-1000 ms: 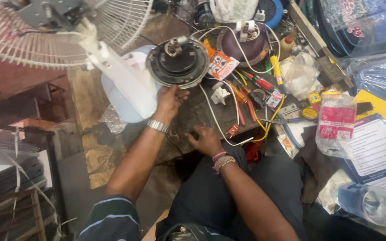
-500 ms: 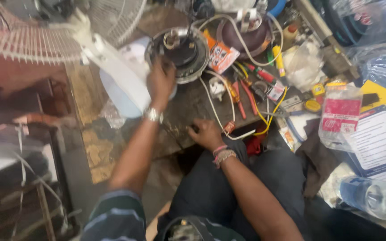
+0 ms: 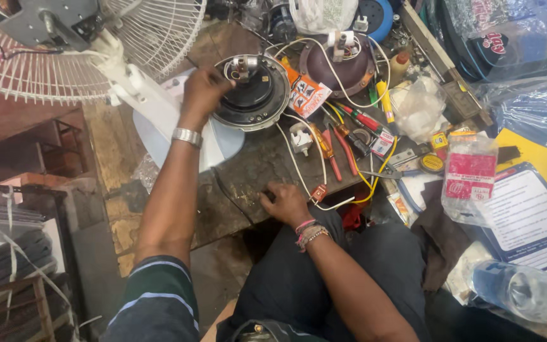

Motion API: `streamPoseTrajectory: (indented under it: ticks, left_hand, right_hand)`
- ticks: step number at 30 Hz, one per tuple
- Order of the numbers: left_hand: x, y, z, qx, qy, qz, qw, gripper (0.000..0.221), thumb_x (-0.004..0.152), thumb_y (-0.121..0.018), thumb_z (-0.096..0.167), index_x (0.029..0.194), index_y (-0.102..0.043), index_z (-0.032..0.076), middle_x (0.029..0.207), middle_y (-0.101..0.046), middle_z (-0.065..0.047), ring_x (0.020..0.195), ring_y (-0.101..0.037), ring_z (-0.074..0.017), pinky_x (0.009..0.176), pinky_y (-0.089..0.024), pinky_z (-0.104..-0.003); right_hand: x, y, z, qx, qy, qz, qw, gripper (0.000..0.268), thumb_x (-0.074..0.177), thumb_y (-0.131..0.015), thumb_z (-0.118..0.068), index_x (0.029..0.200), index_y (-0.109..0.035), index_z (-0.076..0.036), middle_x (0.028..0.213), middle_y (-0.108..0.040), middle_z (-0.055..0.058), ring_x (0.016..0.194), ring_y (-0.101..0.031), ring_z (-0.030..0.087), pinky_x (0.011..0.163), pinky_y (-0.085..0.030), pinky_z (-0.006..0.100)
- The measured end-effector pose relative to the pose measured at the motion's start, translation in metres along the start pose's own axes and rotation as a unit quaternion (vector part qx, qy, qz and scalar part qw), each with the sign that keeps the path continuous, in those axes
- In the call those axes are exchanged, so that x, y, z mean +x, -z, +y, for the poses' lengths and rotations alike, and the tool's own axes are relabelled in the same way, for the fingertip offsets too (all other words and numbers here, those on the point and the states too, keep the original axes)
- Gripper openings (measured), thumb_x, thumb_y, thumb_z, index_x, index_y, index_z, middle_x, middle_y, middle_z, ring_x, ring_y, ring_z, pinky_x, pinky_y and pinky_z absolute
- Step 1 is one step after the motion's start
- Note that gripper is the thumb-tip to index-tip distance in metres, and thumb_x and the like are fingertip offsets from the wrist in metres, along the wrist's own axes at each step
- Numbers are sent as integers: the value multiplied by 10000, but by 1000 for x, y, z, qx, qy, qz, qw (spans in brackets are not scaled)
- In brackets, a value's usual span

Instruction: The person unwraps a black plastic handle from a plastic bag and attaches it to a silver pressure cooker lid. They then wipe the handle with a white cloth. The person hands the lid to a woman, receives money, and then picks up a white plastic container and a dark circular appliance base to inspect them.

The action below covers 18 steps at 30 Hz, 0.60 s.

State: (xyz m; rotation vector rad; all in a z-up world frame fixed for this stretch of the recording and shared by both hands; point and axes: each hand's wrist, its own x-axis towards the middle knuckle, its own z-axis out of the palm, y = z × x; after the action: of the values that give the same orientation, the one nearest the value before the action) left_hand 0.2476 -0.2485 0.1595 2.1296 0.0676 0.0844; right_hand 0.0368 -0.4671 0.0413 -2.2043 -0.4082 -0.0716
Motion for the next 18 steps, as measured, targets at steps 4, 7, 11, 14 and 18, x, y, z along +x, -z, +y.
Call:
streamPoseTrajectory:
  ticks: [4, 7, 11, 14, 18]
  left_hand:
    - [5, 1, 4, -312, 136, -24, 940, 236, 862, -813, 170, 812, -584, 146, 611, -529, 33, 427, -469, -74, 366, -307, -236]
    - [10, 2, 15, -325, 151, -84, 930, 256, 892, -789, 187, 767, -569, 143, 587, -507, 44, 417, -449, -71, 359, -295, -237]
    - [6, 1, 4, -150, 125, -177, 965, 259, 921, -766, 240, 767, -606, 106, 555, -519, 43, 404, -466, -73, 360, -330, -234]
    - [22, -8, -12, -249, 108, -164, 949, 249, 933, -746, 254, 789, -596, 117, 564, -535, 39, 399, -467, -79, 347, -340, -248]
    - [84, -32, -8, -359, -52, 69, 929, 224, 1034, -798, 213, 1011, -664, 34, 788, -632, -78, 634, -576, -208, 534, -436, -335]
  right_hand:
    - [-5, 0, -2, 23, -13, 7, 1000, 231, 829, -754, -284, 863, -703, -61, 825, -725, 159, 739, -704, 361, 659, -570, 451]
    - [-1, 0, -2, 1, -2, 15, 1000, 239, 825, -765, -292, 862, -702, -64, 792, -722, 159, 732, -704, 364, 666, -570, 458]
    - [-4, -4, -3, 5, -20, 5, 1000, 257, 842, -768, -316, 851, -695, -70, 771, -718, 160, 729, -708, 364, 658, -572, 459]
    - [-4, -5, -1, -12, -10, 19, 1000, 255, 823, -768, -317, 857, -696, -74, 776, -719, 164, 726, -702, 378, 651, -569, 474]
    - [2, -6, 4, -28, -15, 10, 999, 292, 855, -764, -347, 836, -679, -69, 782, -719, 161, 743, -699, 392, 653, -565, 483]
